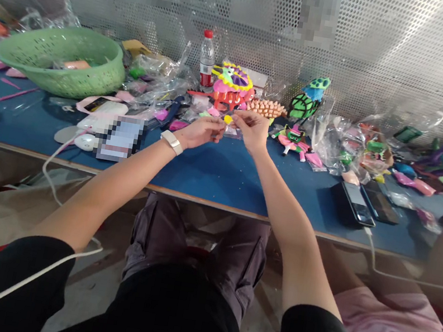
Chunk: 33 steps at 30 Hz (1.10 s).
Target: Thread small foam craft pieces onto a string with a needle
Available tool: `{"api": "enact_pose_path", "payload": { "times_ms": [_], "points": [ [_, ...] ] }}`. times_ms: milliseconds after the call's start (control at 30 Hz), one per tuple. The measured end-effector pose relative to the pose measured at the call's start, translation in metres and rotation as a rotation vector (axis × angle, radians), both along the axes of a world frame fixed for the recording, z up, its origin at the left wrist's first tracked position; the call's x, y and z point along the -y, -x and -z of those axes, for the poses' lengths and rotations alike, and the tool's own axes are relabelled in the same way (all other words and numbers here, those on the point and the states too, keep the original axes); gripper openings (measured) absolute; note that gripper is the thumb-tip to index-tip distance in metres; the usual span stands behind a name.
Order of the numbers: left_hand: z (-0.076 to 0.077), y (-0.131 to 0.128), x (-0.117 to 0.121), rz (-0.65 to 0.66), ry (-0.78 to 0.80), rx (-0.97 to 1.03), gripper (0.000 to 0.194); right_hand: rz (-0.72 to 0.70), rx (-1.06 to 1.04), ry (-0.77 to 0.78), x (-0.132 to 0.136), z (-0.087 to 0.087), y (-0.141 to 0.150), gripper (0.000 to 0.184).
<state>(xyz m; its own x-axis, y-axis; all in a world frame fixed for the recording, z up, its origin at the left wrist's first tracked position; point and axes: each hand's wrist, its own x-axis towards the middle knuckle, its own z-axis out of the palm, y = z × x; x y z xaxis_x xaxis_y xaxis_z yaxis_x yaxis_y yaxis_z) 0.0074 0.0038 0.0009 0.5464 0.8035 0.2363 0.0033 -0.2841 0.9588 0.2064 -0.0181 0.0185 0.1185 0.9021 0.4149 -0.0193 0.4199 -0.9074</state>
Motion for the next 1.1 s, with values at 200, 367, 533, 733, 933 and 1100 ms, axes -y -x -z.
{"api": "enact_pose_path", "payload": {
  "times_ms": [200,367,533,733,933,1100],
  "points": [
    [0.006,0.001,-0.001,-0.433,-0.611,-0.209,0.048,0.092,-0.046,0.065,-0.013,0.013,0.003,0.018],
    [0.007,0.002,-0.001,-0.442,-0.865,-0.441,0.05,0.104,-0.096,0.097,-0.018,0.022,0.004,0.017],
    [0.006,-0.003,0.0,-0.444,-0.996,-0.556,0.038,0.109,-0.119,0.181,-0.02,0.023,0.003,0.02],
    [0.009,-0.008,0.003,-0.529,-0.986,-0.519,0.042,0.128,-0.215,0.2,-0.022,0.028,0.009,0.023],
    [0.012,-0.017,-0.001,-0.572,-0.814,-0.298,0.049,0.136,-0.188,0.058,-0.024,0.034,0.015,0.041],
    [0.014,-0.016,-0.007,-0.525,-0.719,-0.235,0.041,0.18,-0.074,-0.18,-0.029,0.041,0.011,0.037]
  ]
}}
